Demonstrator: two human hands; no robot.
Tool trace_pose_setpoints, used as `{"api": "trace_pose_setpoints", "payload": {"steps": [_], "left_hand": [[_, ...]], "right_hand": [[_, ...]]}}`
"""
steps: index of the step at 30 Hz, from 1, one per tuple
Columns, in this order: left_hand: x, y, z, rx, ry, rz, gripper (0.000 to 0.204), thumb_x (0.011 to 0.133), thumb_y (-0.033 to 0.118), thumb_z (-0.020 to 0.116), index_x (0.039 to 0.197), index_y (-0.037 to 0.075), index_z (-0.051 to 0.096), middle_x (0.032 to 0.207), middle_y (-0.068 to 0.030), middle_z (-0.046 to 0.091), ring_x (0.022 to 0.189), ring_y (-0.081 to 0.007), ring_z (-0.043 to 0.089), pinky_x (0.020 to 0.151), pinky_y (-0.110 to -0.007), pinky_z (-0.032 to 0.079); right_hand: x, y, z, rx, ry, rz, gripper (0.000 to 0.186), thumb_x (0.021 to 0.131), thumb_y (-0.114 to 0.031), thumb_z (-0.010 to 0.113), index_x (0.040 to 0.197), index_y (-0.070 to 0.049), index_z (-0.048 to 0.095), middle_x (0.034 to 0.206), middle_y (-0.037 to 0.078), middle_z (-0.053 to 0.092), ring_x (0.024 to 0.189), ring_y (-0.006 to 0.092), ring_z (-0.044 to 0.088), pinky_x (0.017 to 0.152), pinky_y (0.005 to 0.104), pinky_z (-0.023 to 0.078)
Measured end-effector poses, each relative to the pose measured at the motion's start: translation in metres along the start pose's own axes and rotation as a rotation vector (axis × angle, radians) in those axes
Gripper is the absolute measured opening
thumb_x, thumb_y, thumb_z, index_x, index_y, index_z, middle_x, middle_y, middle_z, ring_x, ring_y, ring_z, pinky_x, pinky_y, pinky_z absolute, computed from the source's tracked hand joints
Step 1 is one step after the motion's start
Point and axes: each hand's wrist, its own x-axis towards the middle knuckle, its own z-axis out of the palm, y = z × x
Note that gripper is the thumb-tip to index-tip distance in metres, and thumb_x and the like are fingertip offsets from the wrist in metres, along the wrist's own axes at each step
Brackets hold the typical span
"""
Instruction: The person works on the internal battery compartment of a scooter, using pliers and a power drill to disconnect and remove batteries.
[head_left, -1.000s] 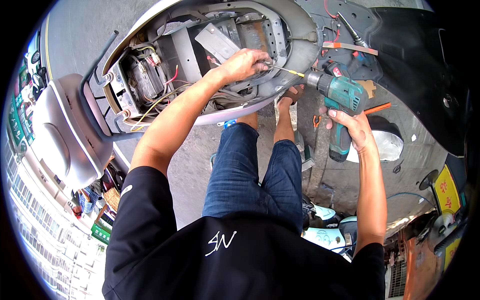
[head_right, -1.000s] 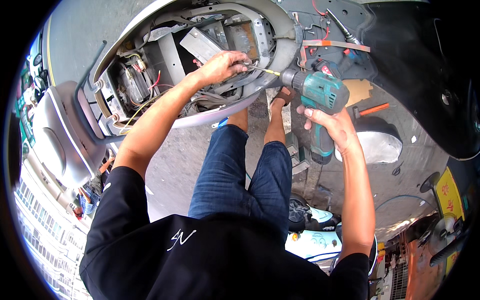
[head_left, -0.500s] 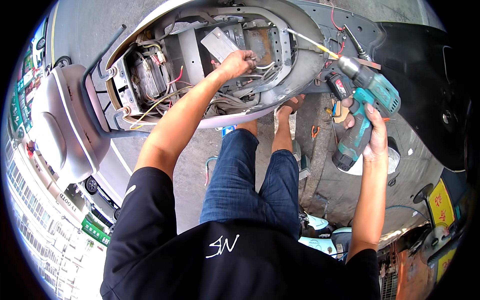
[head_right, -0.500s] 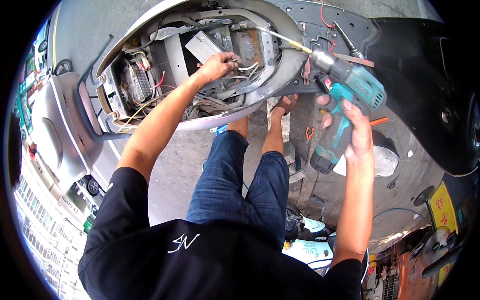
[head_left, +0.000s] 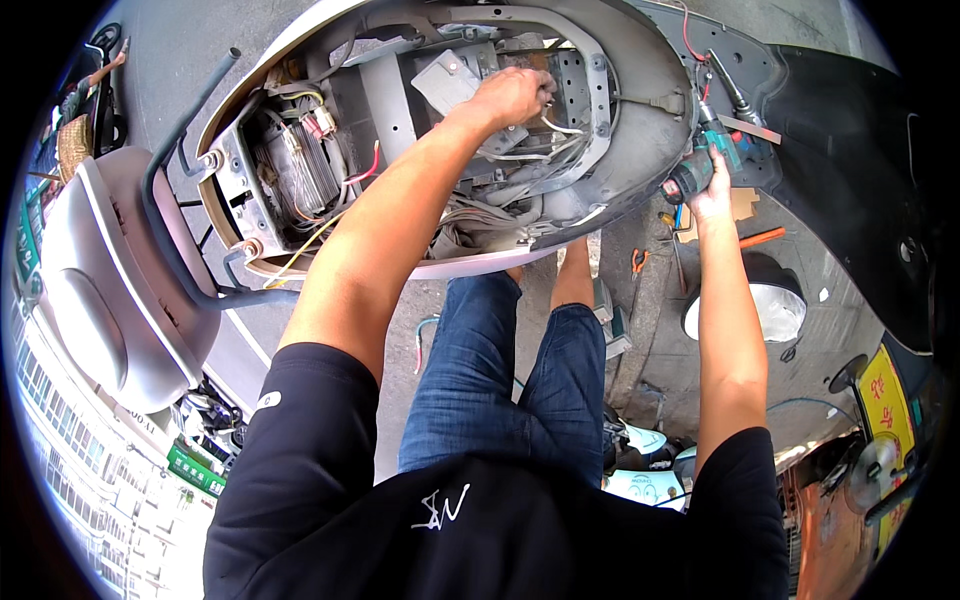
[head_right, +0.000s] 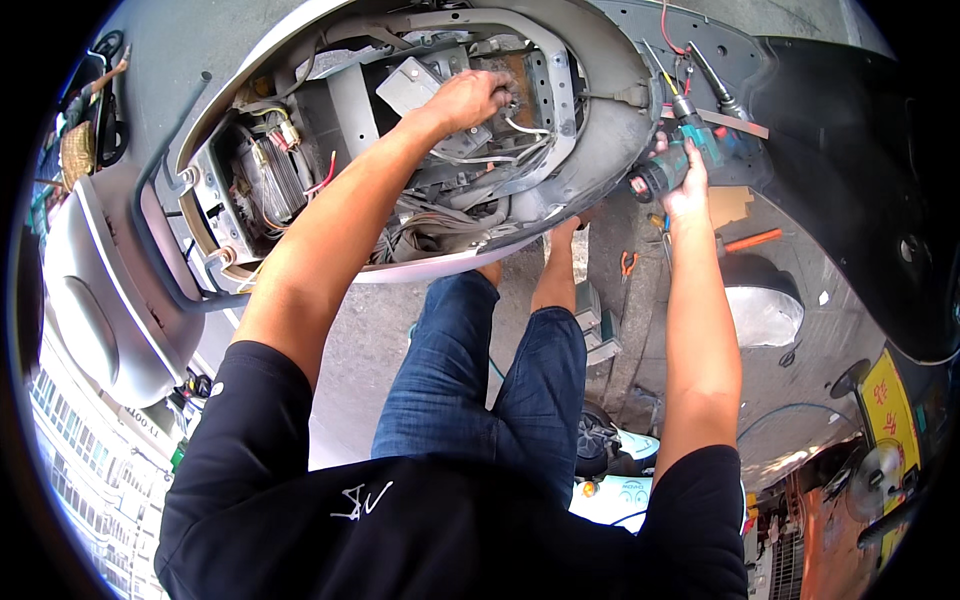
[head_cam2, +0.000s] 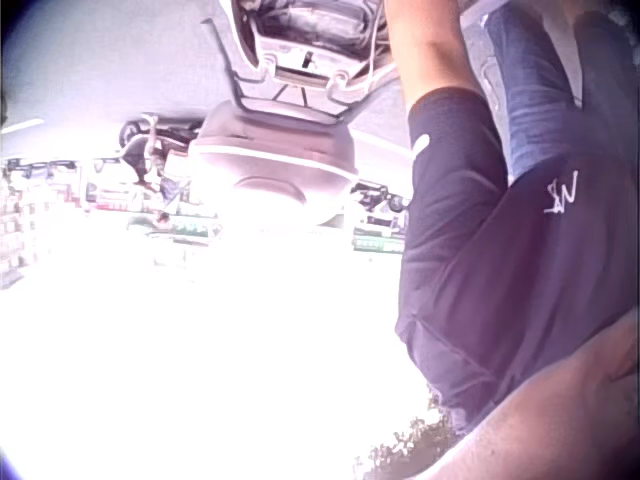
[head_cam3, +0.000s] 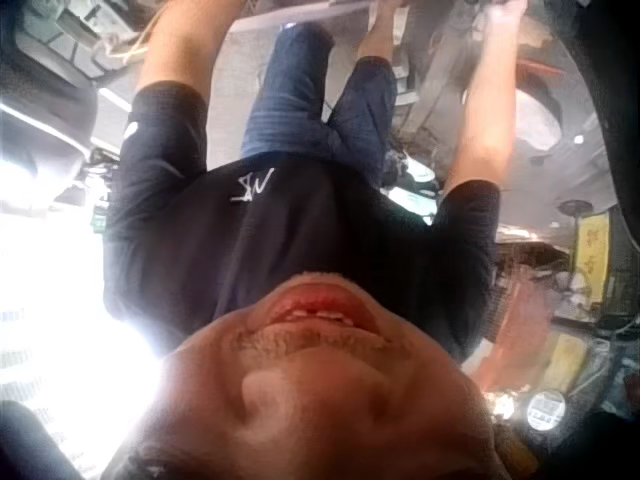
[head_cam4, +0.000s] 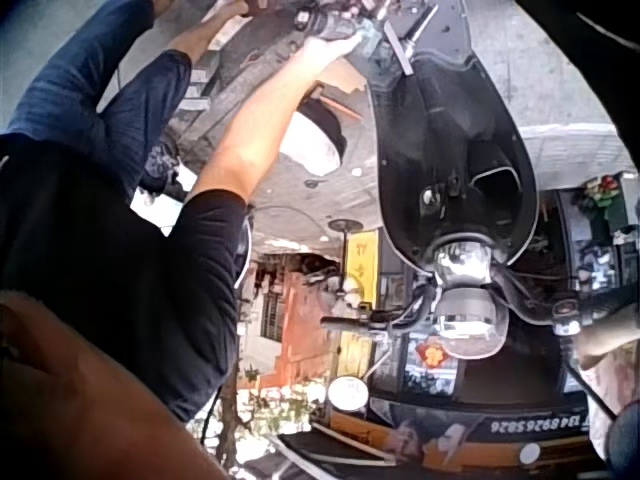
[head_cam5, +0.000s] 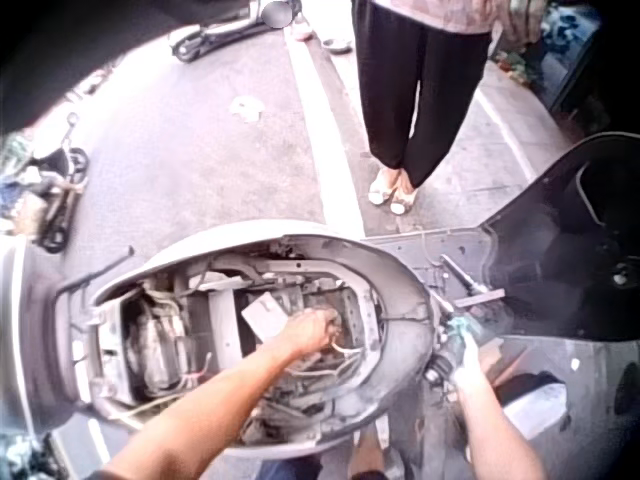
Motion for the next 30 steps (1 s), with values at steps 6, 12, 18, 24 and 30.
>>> {"api": "trace_pose_setpoints", "payload": {"steps": [6,12,18,24,30], "left_hand": [[-0.030,-0.010,-0.040,-0.352,0.244,-0.114,0.031,0.090,0.024,0.054,0.115,0.008,0.063,0.114,-0.0156,0.063,0.109,-0.0326,0.059,0.094,-0.038,0.044],[-0.167,0.027,-0.114,-0.551,0.402,-0.070,0.022,0.090,0.012,0.057,0.108,0.001,0.063,0.098,-0.0107,0.066,0.092,-0.0180,0.062,0.084,-0.030,0.047],[-0.271,0.006,-0.143,-0.412,0.581,-0.169,0.014,0.086,0.006,0.060,0.098,0.000,0.064,0.087,-0.0118,0.064,0.081,-0.0245,0.061,0.076,-0.032,0.047],[-0.309,-0.007,-0.142,-0.350,0.635,-0.153,0.014,0.080,0.000,0.061,0.094,0.001,0.063,0.086,-0.0128,0.064,0.082,-0.0292,0.062,0.076,-0.036,0.048],[-0.339,-0.031,-0.125,-0.303,0.706,-0.047,0.019,0.073,-0.003,0.065,0.091,0.002,0.063,0.085,-0.0107,0.065,0.082,-0.0289,0.063,0.075,-0.037,0.049]], "right_hand": [[-0.006,-0.005,-0.012,-0.235,0.286,0.104,0.034,0.090,-0.023,0.059,0.118,-0.006,0.052,0.111,0.010,0.060,0.101,0.0271,0.058,0.088,0.0454,0.048],[-0.059,-0.019,0.019,-0.765,0.331,-0.170,0.038,0.088,-0.020,0.060,0.121,-0.005,0.051,0.109,0.010,0.061,0.093,0.0187,0.060,0.075,0.0304,0.052],[-0.148,0.029,0.194,-1.158,-0.035,-0.840,0.023,0.090,-0.010,0.060,0.111,0.000,0.057,0.088,0.007,0.065,0.078,0.0126,0.061,0.075,0.0262,0.050],[-0.082,0.160,0.269,-2.020,-0.236,-0.423,0.088,0.071,-0.037,0.076,0.141,-0.007,0.032,0.127,0.022,0.045,0.118,0.0384,0.048,0.096,0.0452,0.044],[-0.055,0.224,0.279,-2.060,0.052,-0.526,0.092,0.063,-0.040,0.082,0.130,-0.002,0.033,0.123,0.022,0.046,0.115,0.0411,0.048,0.092,0.0478,0.045]]}}
